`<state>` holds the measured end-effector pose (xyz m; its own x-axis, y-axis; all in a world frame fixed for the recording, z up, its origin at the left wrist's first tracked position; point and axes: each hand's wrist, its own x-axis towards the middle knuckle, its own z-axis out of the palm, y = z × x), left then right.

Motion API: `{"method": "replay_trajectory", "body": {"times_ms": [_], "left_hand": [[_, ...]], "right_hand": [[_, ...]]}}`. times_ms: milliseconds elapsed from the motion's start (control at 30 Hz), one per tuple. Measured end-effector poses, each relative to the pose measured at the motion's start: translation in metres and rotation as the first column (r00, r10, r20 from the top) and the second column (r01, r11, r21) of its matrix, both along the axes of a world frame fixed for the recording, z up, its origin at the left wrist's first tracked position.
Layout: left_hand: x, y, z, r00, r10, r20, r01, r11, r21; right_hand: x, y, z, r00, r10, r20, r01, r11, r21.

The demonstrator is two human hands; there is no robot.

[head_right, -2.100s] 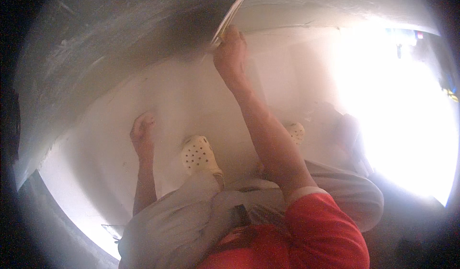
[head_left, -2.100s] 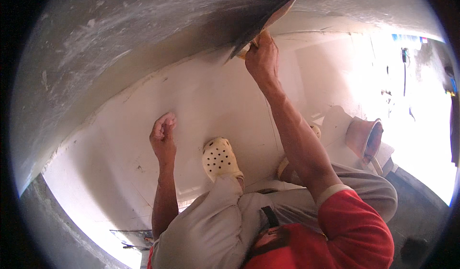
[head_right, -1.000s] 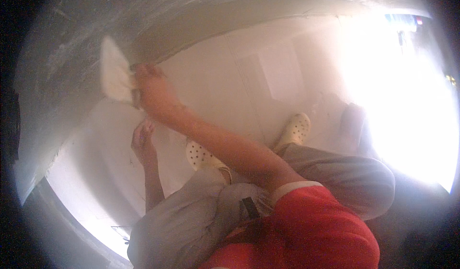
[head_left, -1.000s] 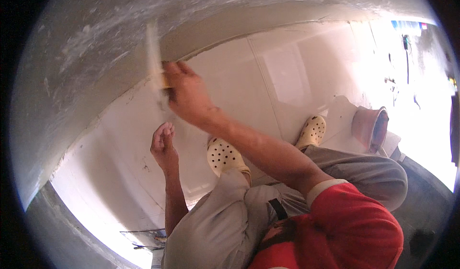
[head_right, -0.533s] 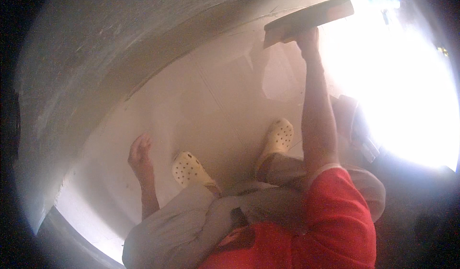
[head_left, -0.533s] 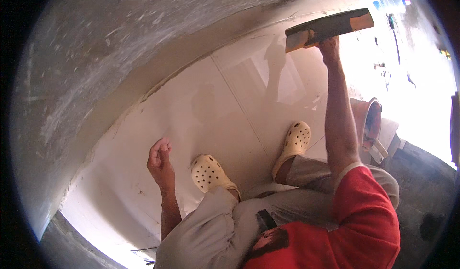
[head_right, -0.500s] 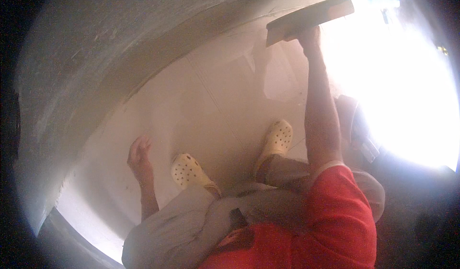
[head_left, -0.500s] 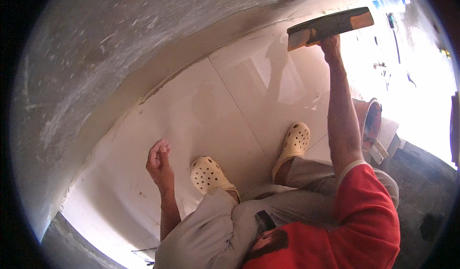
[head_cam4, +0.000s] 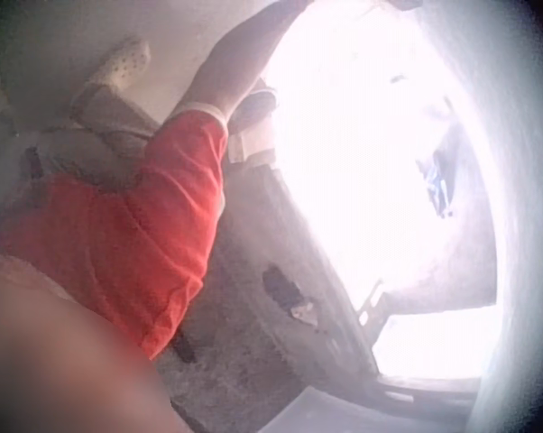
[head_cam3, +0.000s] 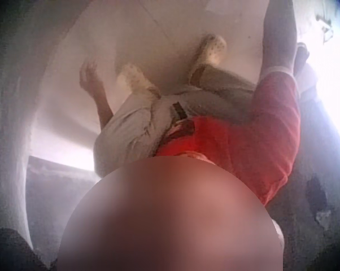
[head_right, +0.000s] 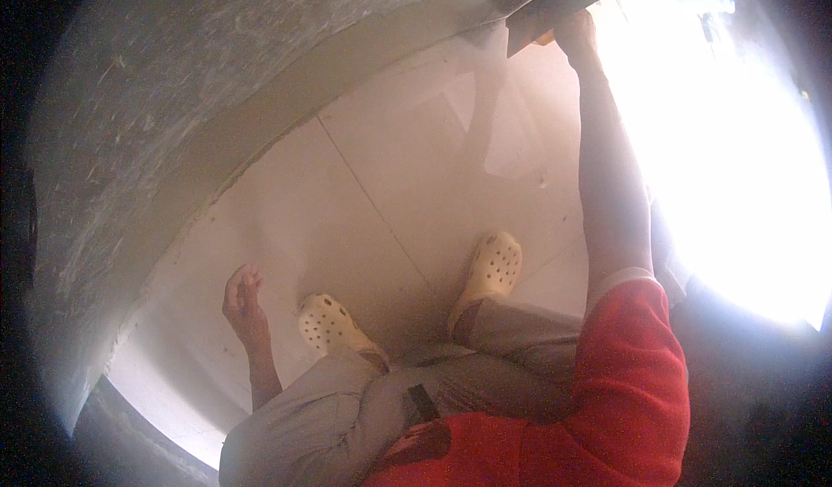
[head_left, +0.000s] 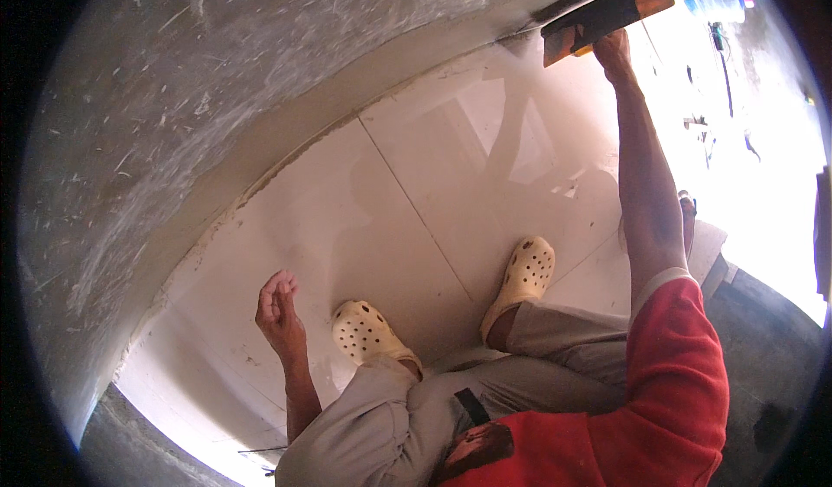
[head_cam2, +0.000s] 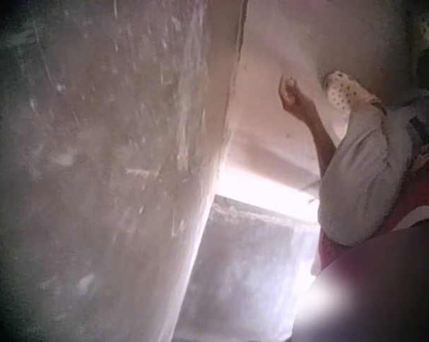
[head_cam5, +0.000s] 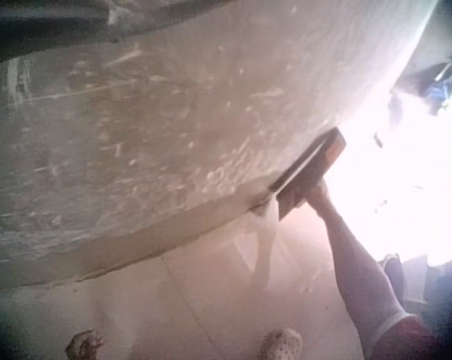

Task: The person scoops plaster from a bucket with a trowel and applies it to a wall using a yellow float. They smooth the plaster along the wall and ceiling junction, repeatedly loading the float and spreading the material.

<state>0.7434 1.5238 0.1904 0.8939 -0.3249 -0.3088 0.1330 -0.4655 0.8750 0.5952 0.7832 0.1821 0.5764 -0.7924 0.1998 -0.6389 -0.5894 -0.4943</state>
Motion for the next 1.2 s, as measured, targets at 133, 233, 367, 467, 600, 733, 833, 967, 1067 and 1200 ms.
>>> {"method": "replay_trajectory", "body": {"times_ms": [133,233,367,467,600,733,833,967,1067,1200], "left_hand": [[0.0,-0.002,0.001,1.0,0.016,-0.023,-0.016,1.0,0.012],[0.001,-0.001,0.002,0.999,0.037,-0.029,-0.037,0.999,0.001],[0.003,0.002,0.001,0.998,0.045,-0.032,-0.044,0.999,0.017],[0.003,0.005,-0.001,0.997,0.06,-0.043,-0.06,0.998,-0.003],[0.003,0.009,-0.004,0.998,0.052,-0.038,-0.052,0.999,-0.006],[0.007,0.015,-0.006,0.997,0.05,-0.05,-0.051,0.999,-0.016],[0.01,0.019,-0.006,0.997,0.054,-0.059,-0.056,0.998,-0.04],[0.011,0.023,-0.005,0.997,0.059,-0.051,-0.061,0.997,-0.042],[0.011,0.024,-0.005,0.995,0.076,-0.06,-0.079,0.995,-0.055],[0.012,0.028,-0.006,0.994,0.096,-0.056,-0.1,0.992,-0.073]], "right_hand": [[0.002,0.002,0.0,0.993,-0.05,-0.108,0.051,0.999,0.003],[0.008,0.005,0.0,0.977,-0.095,-0.192,0.087,0.995,-0.049],[0.015,0.016,0.001,0.966,-0.121,-0.229,0.087,0.984,-0.154],[0.018,0.029,0.006,0.967,-0.201,-0.16,0.195,0.98,-0.048],[0.023,0.043,0.009,0.966,-0.198,-0.165,0.197,0.98,-0.023],[0.029,0.058,0.004,0.983,-0.158,-0.088,0.157,0.987,-0.017],[0.036,0.075,0.004,0.984,-0.163,-0.074,0.159,0.986,-0.059],[0.05,0.111,0.012,0.981,-0.143,-0.128,0.138,0.989,-0.05],[0.058,0.139,0.017,0.985,-0.072,-0.154,0.061,0.995,-0.073],[0.054,0.165,0.007,0.973,0.055,-0.222,-0.096,0.979,-0.178]]}}
